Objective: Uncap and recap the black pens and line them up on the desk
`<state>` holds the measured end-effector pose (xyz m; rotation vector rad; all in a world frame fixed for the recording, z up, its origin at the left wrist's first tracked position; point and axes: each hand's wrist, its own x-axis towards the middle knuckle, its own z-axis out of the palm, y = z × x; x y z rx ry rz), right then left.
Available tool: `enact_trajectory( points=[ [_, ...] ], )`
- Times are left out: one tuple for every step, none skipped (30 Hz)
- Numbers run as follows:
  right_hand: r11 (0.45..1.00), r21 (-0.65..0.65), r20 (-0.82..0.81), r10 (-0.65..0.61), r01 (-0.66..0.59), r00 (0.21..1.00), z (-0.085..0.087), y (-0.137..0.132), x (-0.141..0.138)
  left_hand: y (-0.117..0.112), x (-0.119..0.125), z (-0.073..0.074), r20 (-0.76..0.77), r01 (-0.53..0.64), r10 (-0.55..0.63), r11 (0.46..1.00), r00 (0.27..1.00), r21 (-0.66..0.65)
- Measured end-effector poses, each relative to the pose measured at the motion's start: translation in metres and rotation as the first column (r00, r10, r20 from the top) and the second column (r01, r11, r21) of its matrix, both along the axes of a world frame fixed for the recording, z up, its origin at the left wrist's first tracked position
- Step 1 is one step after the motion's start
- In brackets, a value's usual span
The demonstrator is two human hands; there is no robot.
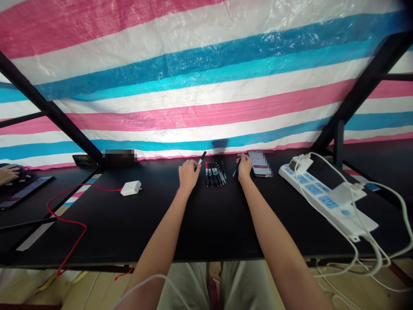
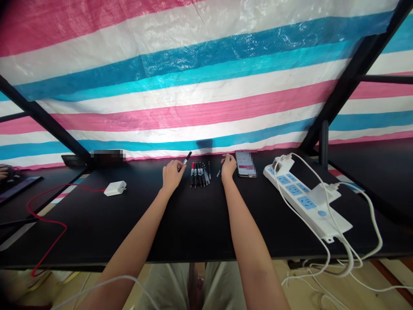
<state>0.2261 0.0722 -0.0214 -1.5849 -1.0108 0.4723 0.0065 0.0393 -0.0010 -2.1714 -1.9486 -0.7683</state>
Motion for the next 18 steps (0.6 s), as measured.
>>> enact_trajectory(
  points=[
    [0.997,-0.047,0.065,0.070,-0.067,0.995,-0.001,-0.002,-0.003,0.002,-0.001,-0.002,0.004,-0.009,0.009,0.999,1.000,-0.040],
    [0.988,-0.095,0.142,0.135,-0.122,0.981,-0.001,-0.004,-0.008,0.003,-0.002,-0.004,0.003,-0.007,0.008,0.996,1.000,-0.091],
    [0.977,-0.145,0.227,0.186,-0.156,0.956,0.000,-0.006,-0.012,0.004,-0.003,-0.006,0.000,0.002,-0.002,0.990,1.000,-0.141],
    [0.967,-0.193,0.313,0.222,-0.167,0.923,0.000,-0.009,-0.017,0.005,-0.003,-0.007,-0.002,0.015,-0.016,0.983,1.000,-0.181],
    [0.957,-0.234,0.395,0.254,-0.171,0.883,0.001,-0.012,-0.021,0.006,-0.003,-0.008,-0.002,0.030,-0.031,0.978,1.000,-0.205],
    [0.950,-0.262,0.466,0.281,-0.172,0.839,0.003,-0.014,-0.024,0.006,-0.003,-0.009,0.001,0.045,-0.046,0.976,0.999,-0.214],
    [0.943,-0.282,0.518,0.307,-0.179,0.799,0.004,-0.016,-0.027,0.006,-0.003,-0.009,0.005,0.059,-0.060,0.975,0.998,-0.216],
    [0.938,-0.293,0.555,0.326,-0.188,0.765,0.005,-0.017,-0.029,0.006,-0.003,-0.009,0.008,0.075,-0.075,0.974,0.997,-0.216],
    [0.934,-0.298,0.579,0.341,-0.197,0.741,0.006,-0.018,-0.031,0.005,-0.002,-0.009,0.009,0.094,-0.094,0.971,0.996,-0.219],
    [0.930,-0.304,0.591,0.352,-0.204,0.726,0.006,-0.019,-0.032,0.005,-0.002,-0.009,0.008,0.117,-0.118,0.968,0.993,-0.221],
    [0.927,-0.313,0.596,0.362,-0.208,0.717,0.006,-0.019,-0.032,0.006,-0.002,-0.010,0.005,0.141,-0.143,0.965,0.990,-0.221],
    [0.923,-0.324,0.599,0.371,-0.209,0.710,0.006,-0.019,-0.032,0.006,-0.002,-0.010,0.002,0.163,-0.167,0.963,0.986,-0.216],
    [0.919,-0.333,0.603,0.379,-0.210,0.702,0.006,-0.018,-0.032,0.006,-0.002,-0.011,0.000,0.182,-0.186,0.961,0.983,-0.209],
    [0.916,-0.338,0.610,0.386,-0.214,0.692,0.005,-0.018,-0.032,0.007,-0.002,-0.011,0.001,0.195,-0.199,0.960,0.980,-0.203],
    [0.915,-0.341,0.619,0.393,-0.217,0.680,0.005,-0.018,-0.033,0.007,-0.002,-0.012,0.004,0.203,-0.206,0.959,0.978,-0.200],
    [0.914,-0.340,0.630,0.396,-0.221,0.668,0.005,-0.018,-0.033,0.007,-0.002,-0.013,0.009,0.207,-0.210,0.958,0.978,-0.199],
    [0.915,-0.336,0.640,0.397,-0.225,0.658,0.004,-0.018,-0.033,0.008,-0.002,-0.014,0.015,0.213,-0.214,0.956,0.977,-0.200],
    [0.915,-0.334,0.647,0.398,-0.227,0.651,0.004,-0.018,-0.034,0.008,-0.002,-0.014,0.022,0.220,-0.220,0.955,0.975,-0.199]
  ],
)
